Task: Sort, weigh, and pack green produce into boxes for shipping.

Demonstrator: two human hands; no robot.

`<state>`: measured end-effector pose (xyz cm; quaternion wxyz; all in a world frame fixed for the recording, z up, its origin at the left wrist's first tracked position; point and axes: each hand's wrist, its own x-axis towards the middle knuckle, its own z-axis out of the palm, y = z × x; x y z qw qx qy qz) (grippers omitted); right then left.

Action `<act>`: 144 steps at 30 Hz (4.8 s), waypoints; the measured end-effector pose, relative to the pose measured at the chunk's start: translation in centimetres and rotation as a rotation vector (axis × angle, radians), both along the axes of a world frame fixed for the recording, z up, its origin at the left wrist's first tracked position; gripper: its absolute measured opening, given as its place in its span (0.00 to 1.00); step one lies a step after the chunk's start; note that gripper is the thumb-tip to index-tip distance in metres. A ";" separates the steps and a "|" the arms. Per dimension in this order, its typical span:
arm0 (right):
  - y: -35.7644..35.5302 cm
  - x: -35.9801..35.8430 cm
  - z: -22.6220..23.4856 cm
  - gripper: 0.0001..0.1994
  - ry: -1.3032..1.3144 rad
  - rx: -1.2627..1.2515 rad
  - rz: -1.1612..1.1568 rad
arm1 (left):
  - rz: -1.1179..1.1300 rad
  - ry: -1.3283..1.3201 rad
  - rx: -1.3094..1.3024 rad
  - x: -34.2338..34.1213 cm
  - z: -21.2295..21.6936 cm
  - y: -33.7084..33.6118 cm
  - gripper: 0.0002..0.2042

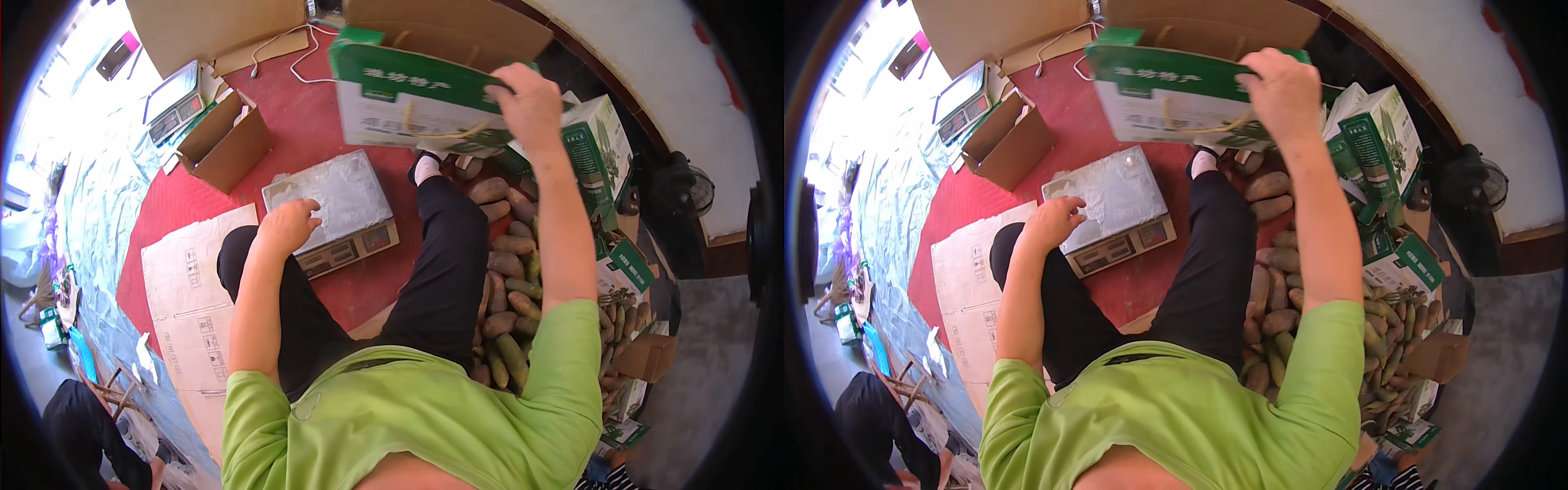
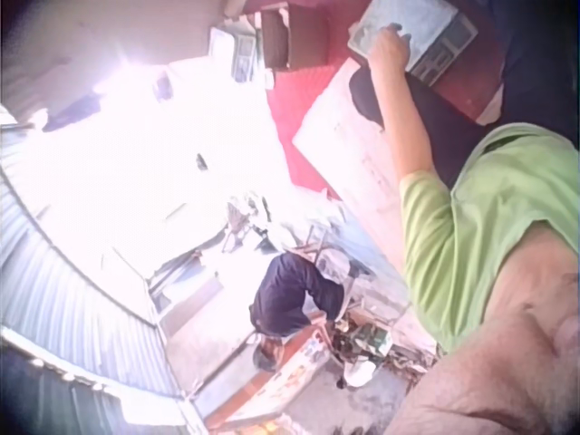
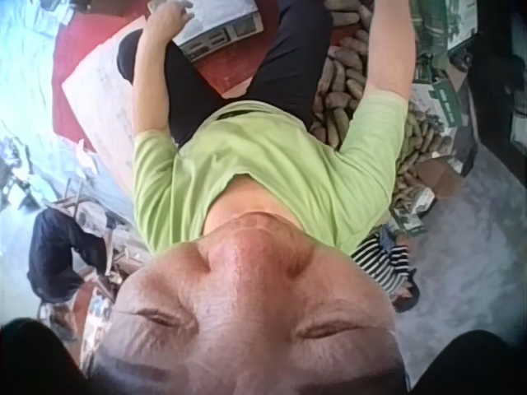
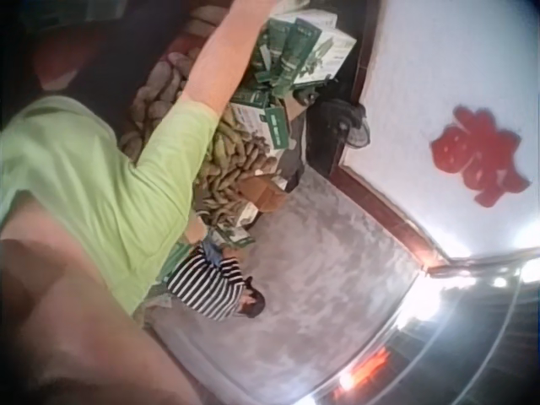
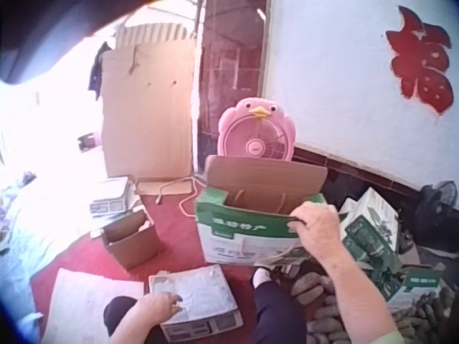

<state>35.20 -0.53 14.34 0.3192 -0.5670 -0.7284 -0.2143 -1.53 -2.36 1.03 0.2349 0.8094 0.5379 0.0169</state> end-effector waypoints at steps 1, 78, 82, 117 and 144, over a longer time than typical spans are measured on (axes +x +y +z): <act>0.3 -1.6 -0.7 0.06 0.007 -0.020 0.027 | 0.006 0.002 -0.003 -0.1 0.1 0.0 0.13; -47.1 6.6 -30.8 0.41 0.328 -1.434 -1.215 | 0.041 -0.177 0.609 -2.2 3.0 -1.8 0.08; -46.3 6.2 -30.0 0.40 0.334 -1.459 -1.232 | 0.061 -0.144 0.593 -2.5 3.0 -1.8 0.05; 2.1 -19.9 -7.8 0.30 0.316 -0.481 0.268 | 0.033 -0.174 0.561 -4.2 3.7 -2.4 0.06; -25.6 13.4 -28.3 0.08 1.129 -0.261 -0.703 | -0.045 -0.223 0.530 -4.1 2.4 -1.5 0.05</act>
